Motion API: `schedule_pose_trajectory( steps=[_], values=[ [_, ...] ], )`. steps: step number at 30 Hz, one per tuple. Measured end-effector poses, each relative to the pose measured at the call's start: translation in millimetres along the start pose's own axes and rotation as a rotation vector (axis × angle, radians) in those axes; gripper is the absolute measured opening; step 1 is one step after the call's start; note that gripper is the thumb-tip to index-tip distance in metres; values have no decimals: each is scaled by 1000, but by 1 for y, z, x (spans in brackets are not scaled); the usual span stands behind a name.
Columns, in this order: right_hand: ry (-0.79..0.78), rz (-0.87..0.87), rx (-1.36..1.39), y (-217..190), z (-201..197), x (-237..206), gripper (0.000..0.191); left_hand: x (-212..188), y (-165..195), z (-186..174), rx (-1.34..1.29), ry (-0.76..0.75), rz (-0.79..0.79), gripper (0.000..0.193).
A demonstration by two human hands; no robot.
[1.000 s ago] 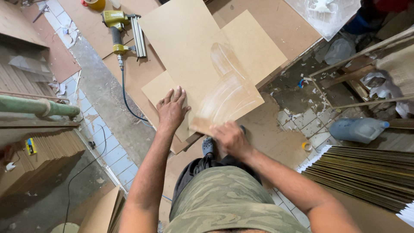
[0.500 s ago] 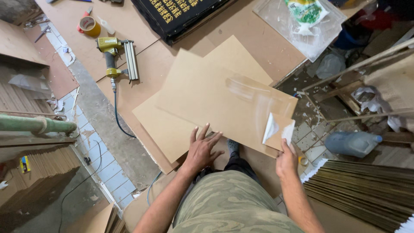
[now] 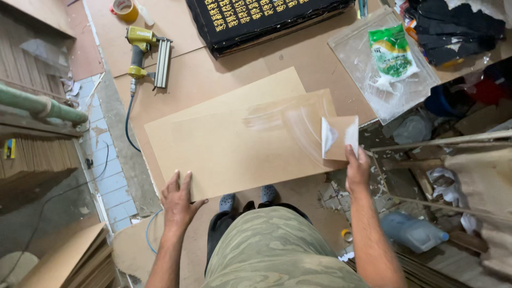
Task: The person spreads white glue across a wooden board using a small flat scraper, then lays a black embroidered fabric panel over the glued board and presses and smooths it flat with both hands. They stack the finished mounted panel with others, then sort through a pile of scrap fabric pieces before starting the next board.
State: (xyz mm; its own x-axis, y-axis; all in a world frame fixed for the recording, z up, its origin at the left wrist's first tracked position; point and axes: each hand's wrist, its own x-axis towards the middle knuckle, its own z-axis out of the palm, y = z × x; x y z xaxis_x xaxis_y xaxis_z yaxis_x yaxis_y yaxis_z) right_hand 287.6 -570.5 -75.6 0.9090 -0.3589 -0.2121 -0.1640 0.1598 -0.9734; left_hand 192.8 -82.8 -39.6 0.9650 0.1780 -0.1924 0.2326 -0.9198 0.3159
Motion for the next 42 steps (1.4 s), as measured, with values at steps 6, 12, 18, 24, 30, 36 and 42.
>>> schedule_pose_trajectory(
  steps=[6,12,18,24,30,36,42],
  values=[
    [-224,41,-22,-7,57,64,30,3,-9,16,-161,210,-108,102],
    [-304,12,-96,1,75,76,28,7,-16,29,-213,294,-191,97],
    [-366,124,-28,5,63,82,31,4,-14,32,-216,356,-224,97],
    [-300,11,-130,16,54,82,26,4,-4,24,-177,347,-261,97],
    [-103,-818,-929,23,61,33,28,3,5,14,-256,311,-327,106],
    [-432,-1061,-1047,44,62,-72,41,1,-3,19,-263,341,-284,111],
    [-112,-938,-1205,29,67,-61,45,-6,-21,14,-250,332,-206,110]
  ],
)
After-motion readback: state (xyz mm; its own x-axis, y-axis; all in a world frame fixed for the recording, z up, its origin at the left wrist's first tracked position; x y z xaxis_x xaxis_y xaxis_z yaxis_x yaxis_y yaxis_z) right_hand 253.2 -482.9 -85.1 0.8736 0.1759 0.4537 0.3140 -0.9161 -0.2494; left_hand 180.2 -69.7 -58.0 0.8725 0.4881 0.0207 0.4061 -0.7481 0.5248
